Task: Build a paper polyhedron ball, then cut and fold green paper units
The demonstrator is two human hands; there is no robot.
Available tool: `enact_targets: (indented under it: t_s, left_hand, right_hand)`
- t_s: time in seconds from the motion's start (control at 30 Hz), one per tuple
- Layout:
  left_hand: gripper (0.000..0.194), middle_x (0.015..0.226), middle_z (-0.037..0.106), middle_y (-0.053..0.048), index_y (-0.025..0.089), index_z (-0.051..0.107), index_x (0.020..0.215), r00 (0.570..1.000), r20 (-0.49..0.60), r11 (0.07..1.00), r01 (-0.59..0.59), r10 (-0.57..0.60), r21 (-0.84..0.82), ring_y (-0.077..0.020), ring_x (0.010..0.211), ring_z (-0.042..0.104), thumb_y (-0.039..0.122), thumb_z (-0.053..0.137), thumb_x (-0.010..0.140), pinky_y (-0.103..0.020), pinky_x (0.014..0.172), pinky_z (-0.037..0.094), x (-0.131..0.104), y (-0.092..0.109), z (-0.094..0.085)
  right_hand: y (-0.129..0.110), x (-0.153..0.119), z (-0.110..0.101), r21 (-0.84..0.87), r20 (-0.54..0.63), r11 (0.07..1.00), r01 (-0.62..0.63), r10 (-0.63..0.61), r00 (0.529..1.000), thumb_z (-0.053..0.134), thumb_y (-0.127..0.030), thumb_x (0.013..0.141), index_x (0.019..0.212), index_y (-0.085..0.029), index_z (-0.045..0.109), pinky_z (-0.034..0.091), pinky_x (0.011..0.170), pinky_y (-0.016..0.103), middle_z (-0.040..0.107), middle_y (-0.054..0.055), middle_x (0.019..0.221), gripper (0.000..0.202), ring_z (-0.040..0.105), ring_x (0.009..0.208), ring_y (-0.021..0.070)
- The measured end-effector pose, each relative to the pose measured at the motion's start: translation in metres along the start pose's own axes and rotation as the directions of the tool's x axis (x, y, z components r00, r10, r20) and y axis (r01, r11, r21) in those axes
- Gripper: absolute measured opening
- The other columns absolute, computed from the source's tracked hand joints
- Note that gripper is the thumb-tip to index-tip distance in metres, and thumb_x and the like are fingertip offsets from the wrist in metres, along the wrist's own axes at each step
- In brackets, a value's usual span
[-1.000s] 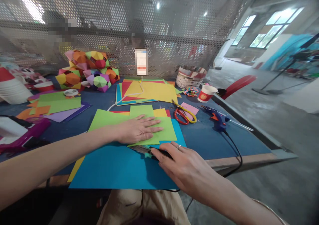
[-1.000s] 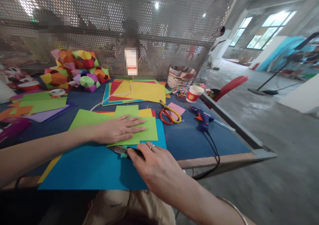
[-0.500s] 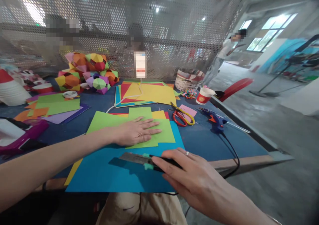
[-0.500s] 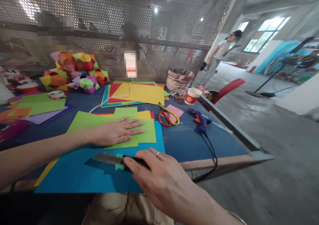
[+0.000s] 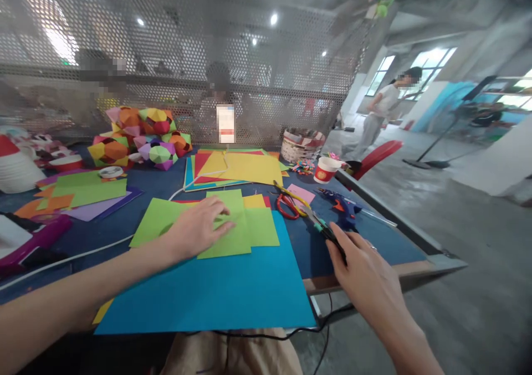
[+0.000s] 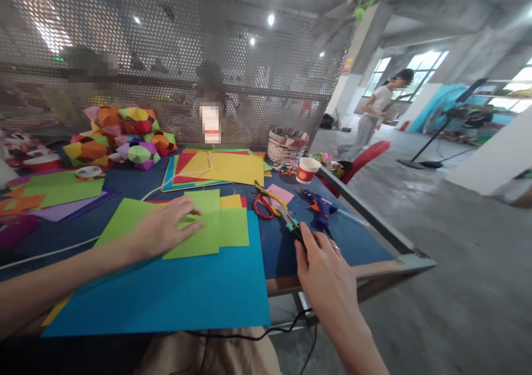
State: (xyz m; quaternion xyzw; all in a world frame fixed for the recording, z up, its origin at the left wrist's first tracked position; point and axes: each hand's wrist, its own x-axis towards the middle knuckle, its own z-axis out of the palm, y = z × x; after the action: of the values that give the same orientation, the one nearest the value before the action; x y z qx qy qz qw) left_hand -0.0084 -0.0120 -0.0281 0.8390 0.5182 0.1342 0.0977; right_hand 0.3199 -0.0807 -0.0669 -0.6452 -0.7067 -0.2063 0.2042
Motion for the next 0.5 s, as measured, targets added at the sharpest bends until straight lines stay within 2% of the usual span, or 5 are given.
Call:
enact_targets:
  t_s: [0.07, 0.13, 0.27, 0.37, 0.5]
  left_hand:
    - [0.056, 0.113, 0.068, -0.015, 0.016, 0.064, 0.104, 0.993, 0.040, 0.994, 0.108, -0.108, 0.009, -0.0325, 0.100, 0.065, 0.067, 0.048, 0.090, -0.046, 0.087, 0.050, -0.008, 0.006, -0.002]
    - [0.057, 0.109, 0.068, -0.014, 0.017, 0.063, 0.101, 0.984, 0.082, 0.987, 0.158, -0.160, 0.025, -0.0338, 0.100, 0.065, 0.071, 0.058, 0.082, -0.045, 0.085, 0.050, -0.013, 0.011, -0.004]
    - [0.050, 0.102, 0.068, -0.011, 0.020, 0.058, 0.091, 0.978, 0.109, 0.984, 0.178, -0.176, -0.016, -0.0321, 0.097, 0.064, 0.067, 0.064, 0.076, -0.041, 0.082, 0.048, -0.015, 0.018, -0.004]
    - [0.043, 0.090, 0.066, -0.007, 0.022, 0.051, 0.080, 0.975, 0.119, 0.980, 0.194, -0.189, -0.032, -0.0278, 0.084, 0.063, 0.062, 0.066, 0.073, -0.036, 0.071, 0.044, -0.010, 0.020, -0.002]
    - [0.035, 0.067, 0.056, 0.000, 0.025, 0.041, 0.069, 0.971, 0.115, 0.972, 0.221, -0.211, -0.080, -0.0217, 0.065, 0.056, 0.053, 0.061, 0.074, -0.032, 0.059, 0.034, -0.007, 0.016, -0.006]
  right_hand:
    - [-0.003, 0.001, 0.003, -0.024, -0.004, 1.000, -0.021, 0.020, 1.000, 0.041, -0.026, 0.103, 0.132, -0.017, 0.062, 0.054, 0.067, 0.041, 0.073, 0.013, 0.103, 0.037, 0.069, 0.090, 0.0306]
    - [-0.006, 0.004, 0.005, -0.035, -0.006, 0.999, -0.018, 0.018, 1.000, 0.042, -0.024, 0.102, 0.130, -0.015, 0.063, 0.053, 0.070, 0.043, 0.072, 0.015, 0.103, 0.036, 0.068, 0.090, 0.0314]
    - [-0.014, 0.007, 0.003, -0.047, -0.058, 0.999, 0.014, -0.016, 0.998, 0.046, -0.023, 0.101, 0.129, -0.015, 0.065, 0.052, 0.078, 0.047, 0.069, 0.018, 0.118, 0.034, 0.065, 0.101, 0.0338]
    - [-0.024, 0.005, -0.002, 0.006, -0.110, 0.997, 0.083, -0.082, 0.991, 0.045, -0.026, 0.103, 0.131, -0.015, 0.063, 0.052, 0.082, 0.048, 0.066, 0.018, 0.124, 0.035, 0.062, 0.107, 0.0341]
    - [-0.032, 0.001, -0.008, 0.117, -0.119, 0.977, 0.179, -0.166, 0.979, 0.045, -0.028, 0.104, 0.132, -0.013, 0.063, 0.052, 0.084, 0.047, 0.065, 0.017, 0.124, 0.037, 0.061, 0.110, 0.0329]
